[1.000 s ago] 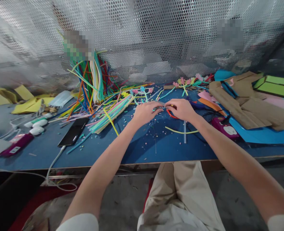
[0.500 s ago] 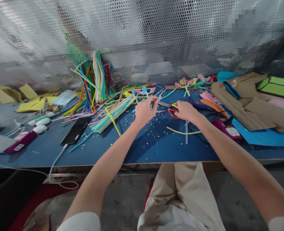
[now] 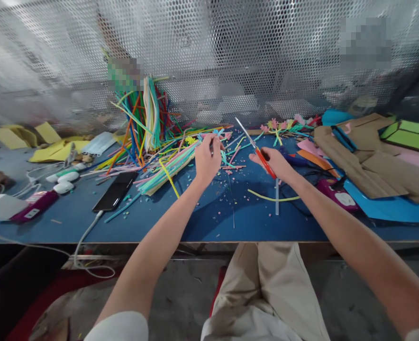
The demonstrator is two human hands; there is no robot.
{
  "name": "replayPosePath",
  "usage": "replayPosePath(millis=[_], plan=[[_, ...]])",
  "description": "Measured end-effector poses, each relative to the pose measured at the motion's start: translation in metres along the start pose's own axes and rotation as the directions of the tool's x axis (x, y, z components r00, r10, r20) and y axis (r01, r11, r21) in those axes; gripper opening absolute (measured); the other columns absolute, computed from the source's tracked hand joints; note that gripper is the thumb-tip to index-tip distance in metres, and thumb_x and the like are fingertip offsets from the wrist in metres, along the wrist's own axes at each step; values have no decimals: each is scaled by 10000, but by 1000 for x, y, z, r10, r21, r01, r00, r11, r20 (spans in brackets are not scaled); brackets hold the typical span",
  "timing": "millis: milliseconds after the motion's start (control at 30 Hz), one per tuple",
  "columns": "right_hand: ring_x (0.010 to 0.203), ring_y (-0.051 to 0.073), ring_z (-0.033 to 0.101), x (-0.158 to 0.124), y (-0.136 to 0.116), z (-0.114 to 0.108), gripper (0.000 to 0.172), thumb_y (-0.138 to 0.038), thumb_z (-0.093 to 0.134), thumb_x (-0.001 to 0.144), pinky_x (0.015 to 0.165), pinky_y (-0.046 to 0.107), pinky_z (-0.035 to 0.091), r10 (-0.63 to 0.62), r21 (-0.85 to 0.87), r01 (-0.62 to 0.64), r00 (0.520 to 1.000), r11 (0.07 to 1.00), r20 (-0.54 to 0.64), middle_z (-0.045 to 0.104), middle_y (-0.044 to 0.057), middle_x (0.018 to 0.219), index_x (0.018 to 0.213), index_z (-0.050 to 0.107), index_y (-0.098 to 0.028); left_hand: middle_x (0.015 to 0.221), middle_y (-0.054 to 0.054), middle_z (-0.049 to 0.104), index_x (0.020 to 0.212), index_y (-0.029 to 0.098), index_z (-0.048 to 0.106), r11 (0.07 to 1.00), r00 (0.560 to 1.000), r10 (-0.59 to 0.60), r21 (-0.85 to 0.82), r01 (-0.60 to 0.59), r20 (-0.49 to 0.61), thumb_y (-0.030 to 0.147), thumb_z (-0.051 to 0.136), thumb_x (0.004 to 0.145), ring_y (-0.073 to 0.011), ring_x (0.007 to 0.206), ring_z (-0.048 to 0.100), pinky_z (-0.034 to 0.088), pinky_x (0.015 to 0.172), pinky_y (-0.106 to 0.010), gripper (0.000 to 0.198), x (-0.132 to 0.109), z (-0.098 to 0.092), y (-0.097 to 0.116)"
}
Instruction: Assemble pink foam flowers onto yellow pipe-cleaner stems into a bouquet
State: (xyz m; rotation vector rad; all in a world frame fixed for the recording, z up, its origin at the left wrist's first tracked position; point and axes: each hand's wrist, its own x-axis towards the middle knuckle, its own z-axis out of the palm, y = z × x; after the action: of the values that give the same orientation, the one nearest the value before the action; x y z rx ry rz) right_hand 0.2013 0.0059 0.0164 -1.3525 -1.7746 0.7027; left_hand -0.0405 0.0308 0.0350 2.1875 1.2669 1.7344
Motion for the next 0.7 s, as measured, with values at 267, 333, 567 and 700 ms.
replayPosePath(millis=[267, 333, 567, 700], plan=[[651, 124, 367, -5, -4, 18, 468, -631, 694, 825, 633, 292, 325, -86, -38, 90, 991, 995, 106, 454, -59, 713, 806, 452, -231, 758, -21, 700, 967, 197, 626, 995, 984, 93, 23, -98, 153, 265, 392, 1079, -129, 668, 628, 469, 732, -279, 268, -3, 1, 6], [651, 123, 355, -7, -7, 20, 450, -605, 697, 832, 641, 292, 320, -99, -34, 104, 988, 994, 121, 439, -62, 706, 800, 453, -229, 775, -35, 710, 975, 185, 644, 990, 978, 99, 78, -114, 182, 245, 420, 1064, -141, 671, 634, 463, 721, -284, 249, -5, 2, 10], [631, 121, 373, -9, -11, 22, 423, -584, 673, 856, 640, 288, 324, -86, 77, 75, 986, 994, 145, 430, -64, 680, 791, 450, -230, 831, -50, 741, 1009, 183, 677, 980, 971, 102, 146, -135, 216, 252, 442, 1052, -162, 720, 661, 471, 725, -296, 248, -6, 0, 20], [625, 119, 356, -12, -14, 23, 440, -589, 662, 862, 637, 286, 309, -87, 17, 86, 985, 996, 149, 411, -73, 657, 789, 413, -235, 856, -47, 753, 1008, 187, 673, 979, 967, 111, 143, -146, 229, 227, 441, 1046, -160, 748, 674, 482, 739, -295, 239, -6, -1, 21]])
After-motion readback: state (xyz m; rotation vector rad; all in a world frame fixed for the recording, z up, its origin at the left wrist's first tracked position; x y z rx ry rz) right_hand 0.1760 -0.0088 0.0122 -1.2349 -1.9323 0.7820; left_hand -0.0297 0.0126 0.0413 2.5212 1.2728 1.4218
